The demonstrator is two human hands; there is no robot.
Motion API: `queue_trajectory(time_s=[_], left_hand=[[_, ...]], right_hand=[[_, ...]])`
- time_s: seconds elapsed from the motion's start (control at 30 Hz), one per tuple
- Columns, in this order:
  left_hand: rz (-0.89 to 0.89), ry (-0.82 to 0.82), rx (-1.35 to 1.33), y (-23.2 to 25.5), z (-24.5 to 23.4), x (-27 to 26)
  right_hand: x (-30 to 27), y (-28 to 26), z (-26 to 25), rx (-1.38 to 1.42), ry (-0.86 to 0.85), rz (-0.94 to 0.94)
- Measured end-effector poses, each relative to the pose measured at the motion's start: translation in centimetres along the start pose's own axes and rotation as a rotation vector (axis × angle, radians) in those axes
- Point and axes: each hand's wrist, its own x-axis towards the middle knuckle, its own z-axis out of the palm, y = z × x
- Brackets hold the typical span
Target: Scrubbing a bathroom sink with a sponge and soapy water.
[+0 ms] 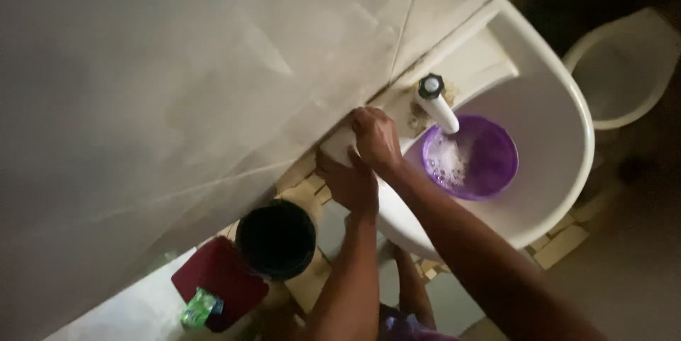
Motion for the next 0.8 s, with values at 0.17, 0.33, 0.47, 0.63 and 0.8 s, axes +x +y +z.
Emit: queue_trajectory(time_s=[0.17,0.33,0.47,0.63,0.8], left_hand=[[0.062,0.005,0.063,-0.8,0.4,0.0],[-0.010,-0.053,0.015,1.5,-1.8,1.1],[-0.187,-0.188,0.007,0.8,-0.9,1.4],[-0.059,-0.085,0.082,0.1,-0.8,1.3],[0.026,-0.019,-0.003,-2.7,2.0,0.6]], right_hand=[[-0.1,0.7,1.7,-0.017,0.253,0.132],[0.7,1.9,4.1,-0.069,0.501,0.313],[3.0,3.2,4.1,-0.154,0.676,0.388],[-0.1,2.0,4.4,-0.276,0.482,0.487],[-0.1,-2.1,-0.5,-0.233,0.287,0.197]])
